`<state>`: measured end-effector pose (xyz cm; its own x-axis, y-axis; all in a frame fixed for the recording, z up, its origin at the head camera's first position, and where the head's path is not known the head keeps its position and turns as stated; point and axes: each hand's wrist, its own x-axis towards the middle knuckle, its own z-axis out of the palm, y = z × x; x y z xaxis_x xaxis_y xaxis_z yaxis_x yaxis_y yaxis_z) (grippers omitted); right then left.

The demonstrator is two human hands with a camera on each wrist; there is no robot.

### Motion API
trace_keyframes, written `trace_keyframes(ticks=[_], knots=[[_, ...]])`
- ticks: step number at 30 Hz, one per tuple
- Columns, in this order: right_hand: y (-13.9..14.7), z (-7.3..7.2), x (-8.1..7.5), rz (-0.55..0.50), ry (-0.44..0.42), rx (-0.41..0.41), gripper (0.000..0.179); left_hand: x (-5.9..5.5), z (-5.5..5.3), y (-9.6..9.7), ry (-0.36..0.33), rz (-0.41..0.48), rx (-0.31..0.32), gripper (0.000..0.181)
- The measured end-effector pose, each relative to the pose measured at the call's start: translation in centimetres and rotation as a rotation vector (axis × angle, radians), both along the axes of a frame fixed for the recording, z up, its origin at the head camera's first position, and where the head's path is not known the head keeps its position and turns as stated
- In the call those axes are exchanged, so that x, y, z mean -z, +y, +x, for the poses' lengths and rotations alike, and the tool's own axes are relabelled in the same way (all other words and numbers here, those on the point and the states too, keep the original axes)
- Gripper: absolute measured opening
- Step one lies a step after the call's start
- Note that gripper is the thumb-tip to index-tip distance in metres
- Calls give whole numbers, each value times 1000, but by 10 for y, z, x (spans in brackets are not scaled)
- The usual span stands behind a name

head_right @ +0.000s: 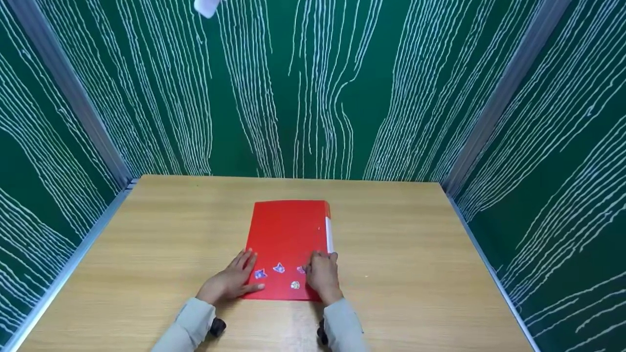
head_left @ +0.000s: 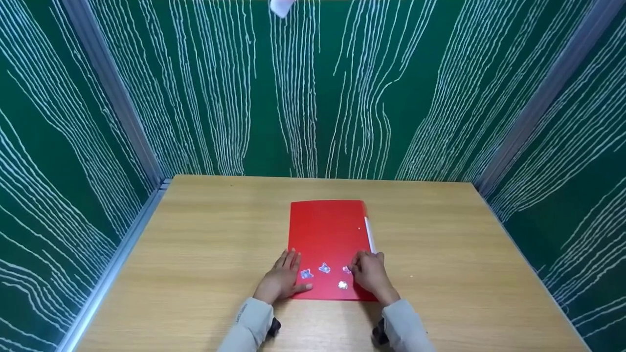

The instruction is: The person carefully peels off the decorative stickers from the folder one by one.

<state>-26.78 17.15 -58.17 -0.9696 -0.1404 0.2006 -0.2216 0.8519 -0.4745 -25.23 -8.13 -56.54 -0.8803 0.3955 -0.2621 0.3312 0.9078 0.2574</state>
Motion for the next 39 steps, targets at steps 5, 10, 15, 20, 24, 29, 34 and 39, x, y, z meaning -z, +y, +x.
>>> trace_keyframes(ticks=[5,10,15,20,24,29,34,39], knots=[[2,-1,3,-61,-45,12,14,0,0,0,-3,-2,13,90],[5,-2,3,-90,-72,27,13,2,0,0,-8,6,14,90],[7,-2,4,-128,-36,18,15,3,-1,1,-8,3,-3,91],[8,-3,5,-175,-48,25,15,4,-2,2,-13,11,-9,92],[8,-3,4,-194,-95,38,14,6,-2,1,-17,13,-8,92],[7,-2,3,-192,-121,59,14,7,-1,1,0,-3,3,91],[6,-1,1,-195,-140,74,14,5,-1,1,13,-6,10,90],[6,-2,0,-208,-162,78,12,4,-3,1,-1,-8,-2,91]])
